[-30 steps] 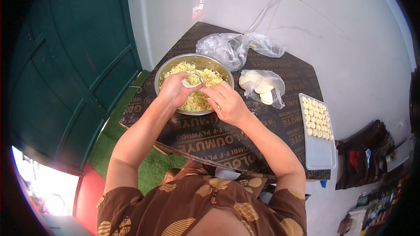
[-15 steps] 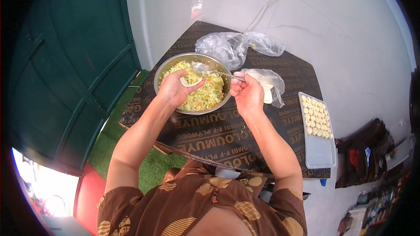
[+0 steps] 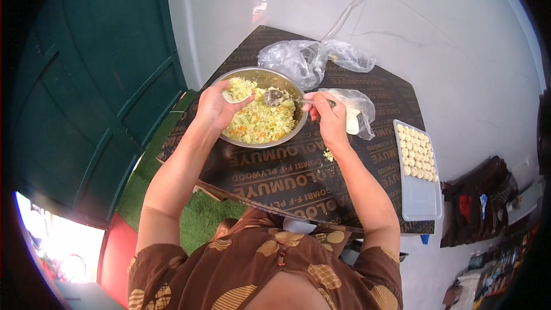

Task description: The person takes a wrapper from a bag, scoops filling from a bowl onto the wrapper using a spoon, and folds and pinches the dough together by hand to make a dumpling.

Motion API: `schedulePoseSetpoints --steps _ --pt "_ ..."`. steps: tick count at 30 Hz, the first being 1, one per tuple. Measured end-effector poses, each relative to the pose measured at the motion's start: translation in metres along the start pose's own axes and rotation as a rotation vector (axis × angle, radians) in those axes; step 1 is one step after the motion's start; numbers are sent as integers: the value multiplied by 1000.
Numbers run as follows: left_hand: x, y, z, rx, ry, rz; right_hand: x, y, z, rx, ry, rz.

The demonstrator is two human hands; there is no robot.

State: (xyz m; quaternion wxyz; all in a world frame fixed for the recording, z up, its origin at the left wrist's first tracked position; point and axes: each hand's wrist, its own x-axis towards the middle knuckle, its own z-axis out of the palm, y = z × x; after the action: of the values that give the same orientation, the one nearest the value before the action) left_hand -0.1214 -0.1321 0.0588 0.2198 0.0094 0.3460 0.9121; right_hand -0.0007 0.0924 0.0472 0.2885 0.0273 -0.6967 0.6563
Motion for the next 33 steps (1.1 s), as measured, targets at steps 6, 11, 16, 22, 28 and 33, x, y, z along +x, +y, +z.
schedulePoseSetpoints --steps 6,11,16,22,28,33 --pt "-17 -6 24 48 -72 -24 11 20 -3 22 38 352" --pt "-40 -24 55 108 -205 -100 7 11 -12 106 89 517" --pt "-67 -49 83 134 -360 -187 -2 8 -35 237 151 542" --pt "-92 -90 107 135 -518 -332 -29 -20 -69 116 207 473" --pt "-95 -140 111 113 -550 -470 -48 -17 -118 -173 86 128" --pt "-75 -180 97 167 -465 -529 -59 -1 -140 -154 48 114"
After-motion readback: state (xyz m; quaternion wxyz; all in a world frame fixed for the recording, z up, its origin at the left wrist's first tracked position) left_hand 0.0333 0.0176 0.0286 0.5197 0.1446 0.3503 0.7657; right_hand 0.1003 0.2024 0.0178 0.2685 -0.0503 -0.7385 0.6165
